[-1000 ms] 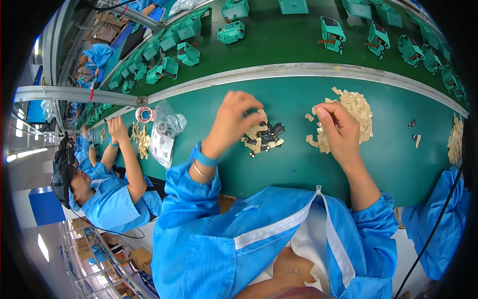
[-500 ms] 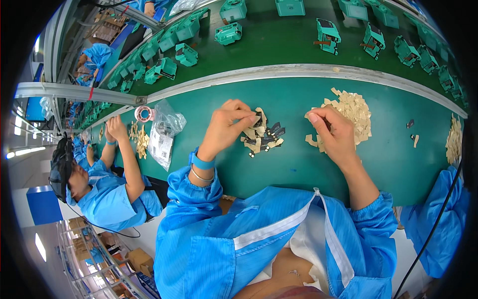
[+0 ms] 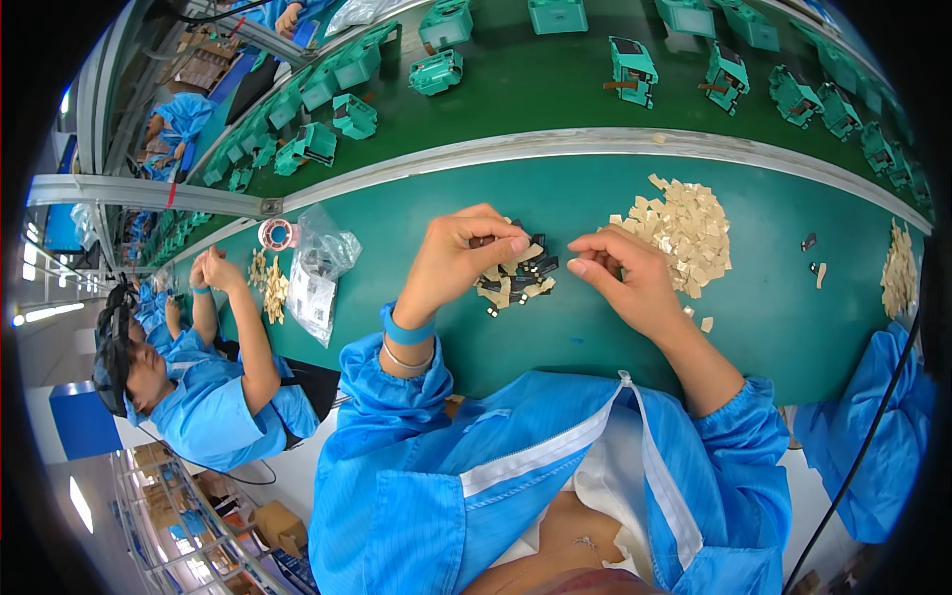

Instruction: The person assembles electronic modules by hand, inserting small metal contacts and plastic components into green electronic module housings.

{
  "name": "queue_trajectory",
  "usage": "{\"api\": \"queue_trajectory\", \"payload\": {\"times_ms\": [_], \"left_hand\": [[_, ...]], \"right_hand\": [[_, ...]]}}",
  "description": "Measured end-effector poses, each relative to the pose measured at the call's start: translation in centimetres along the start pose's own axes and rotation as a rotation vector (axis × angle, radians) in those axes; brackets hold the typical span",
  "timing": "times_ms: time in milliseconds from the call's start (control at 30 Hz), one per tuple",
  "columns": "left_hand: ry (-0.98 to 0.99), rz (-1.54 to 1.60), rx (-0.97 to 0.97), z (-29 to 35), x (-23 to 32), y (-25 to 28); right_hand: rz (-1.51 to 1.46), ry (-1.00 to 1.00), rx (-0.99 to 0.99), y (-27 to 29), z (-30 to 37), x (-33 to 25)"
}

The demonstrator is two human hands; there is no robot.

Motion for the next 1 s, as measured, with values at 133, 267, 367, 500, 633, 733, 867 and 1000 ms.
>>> {"api": "queue_trajectory", "payload": {"times_ms": [133,267,367,500,633,733,867,1000], "left_hand": [[0.018,0.14,-0.06,-0.4,-0.2,-1.7],[0.076,0.272,0.013,-0.5,-2.3,-1.2],[0.119,0.389,0.025,-0.5,-3.5,-0.5],[0.15,0.475,0.005,-0.4,-3.9,-1.1],[0.103,0.433,-0.109,-0.7,-3.0,-2.7],[0.151,0.329,-0.182,-0.5,-3.1,-3.1],[0.107,-0.173,-0.197,-0.3,-2.3,-1.5],[-0.102,-0.245,0.008,-0.1,0.9,-0.9]], "right_hand": [[-0.269,-0.136,0.011,-1.8,-0.2,2.7],[-0.263,-0.173,-0.064,-2.4,-0.3,3.7],[-0.168,-0.165,-0.138,-2.6,-0.2,2.8],[0.136,-0.022,-0.072,-1.6,-0.6,0.3],[-0.38,-0.145,0.088,-1.5,-0.9,2.6],[-0.299,-0.081,0.01,-1.7,-1.0,3.4],[-0.537,-0.287,0.003,-1.2,-0.6,4.7],[-0.622,-0.285,-0.006,-1.4,-0.3,4.3]]}}
Point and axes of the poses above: each hand's wrist, its own z-axis away from the middle knuckle, its own y-axis out of the back of the hand, x = y × z, the point moved 10 cm from there along -z, towards the middle knuckle, and after that the axes turned 11 degrees about -x, right-handed, at the moved point
